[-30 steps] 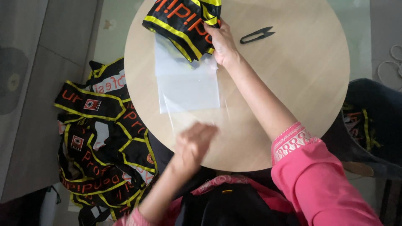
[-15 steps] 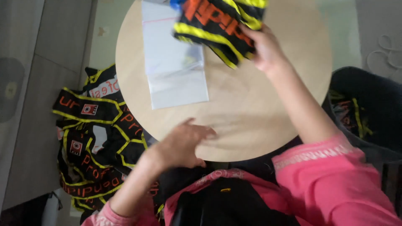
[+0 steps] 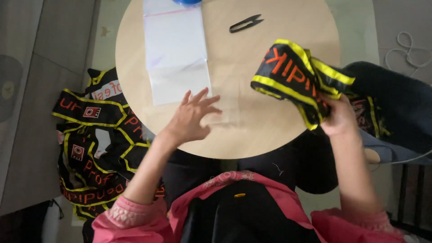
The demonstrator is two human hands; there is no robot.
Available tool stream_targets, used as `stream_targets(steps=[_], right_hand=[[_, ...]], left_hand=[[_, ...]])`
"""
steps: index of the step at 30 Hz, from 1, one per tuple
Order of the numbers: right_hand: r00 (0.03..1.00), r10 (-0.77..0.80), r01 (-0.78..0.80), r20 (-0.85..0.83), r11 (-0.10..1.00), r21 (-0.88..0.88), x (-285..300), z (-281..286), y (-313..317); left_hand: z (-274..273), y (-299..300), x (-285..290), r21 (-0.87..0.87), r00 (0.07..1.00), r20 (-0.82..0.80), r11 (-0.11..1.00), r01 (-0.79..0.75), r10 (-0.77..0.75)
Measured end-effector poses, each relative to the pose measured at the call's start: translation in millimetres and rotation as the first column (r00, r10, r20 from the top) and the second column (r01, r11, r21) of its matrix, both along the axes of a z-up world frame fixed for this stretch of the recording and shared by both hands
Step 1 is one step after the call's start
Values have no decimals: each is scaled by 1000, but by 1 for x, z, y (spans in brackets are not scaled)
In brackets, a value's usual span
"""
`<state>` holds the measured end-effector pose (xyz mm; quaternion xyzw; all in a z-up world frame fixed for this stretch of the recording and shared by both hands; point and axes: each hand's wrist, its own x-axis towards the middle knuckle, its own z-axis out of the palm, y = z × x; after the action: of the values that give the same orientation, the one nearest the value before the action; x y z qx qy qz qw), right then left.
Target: Trimming loose threads from embroidered sashes, folding them, and placing them into plastic bags.
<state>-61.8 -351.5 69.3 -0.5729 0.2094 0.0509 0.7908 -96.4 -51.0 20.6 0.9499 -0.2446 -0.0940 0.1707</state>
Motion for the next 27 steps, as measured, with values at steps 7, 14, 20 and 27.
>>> stream_targets(steps=[7, 14, 20, 27], right_hand=[[998, -48, 53, 45, 993, -110, -34, -17, 7], [970, 156, -159, 184, 987, 5, -54, 9, 21], [984, 90, -32, 154, 938, -344, -60, 18, 12], [980, 39, -89, 196, 963, 254, -50, -46, -61]], left_hand=[[1, -82, 9, -834, 869, -451, 251, -491, 202], [-12, -99, 22, -736, 758, -645, -187, -651, -99], [-5, -95, 28, -858, 859, -512, -34, -512, -7], [-42, -113, -4, -186, 765, 459, 891, -415, 452]])
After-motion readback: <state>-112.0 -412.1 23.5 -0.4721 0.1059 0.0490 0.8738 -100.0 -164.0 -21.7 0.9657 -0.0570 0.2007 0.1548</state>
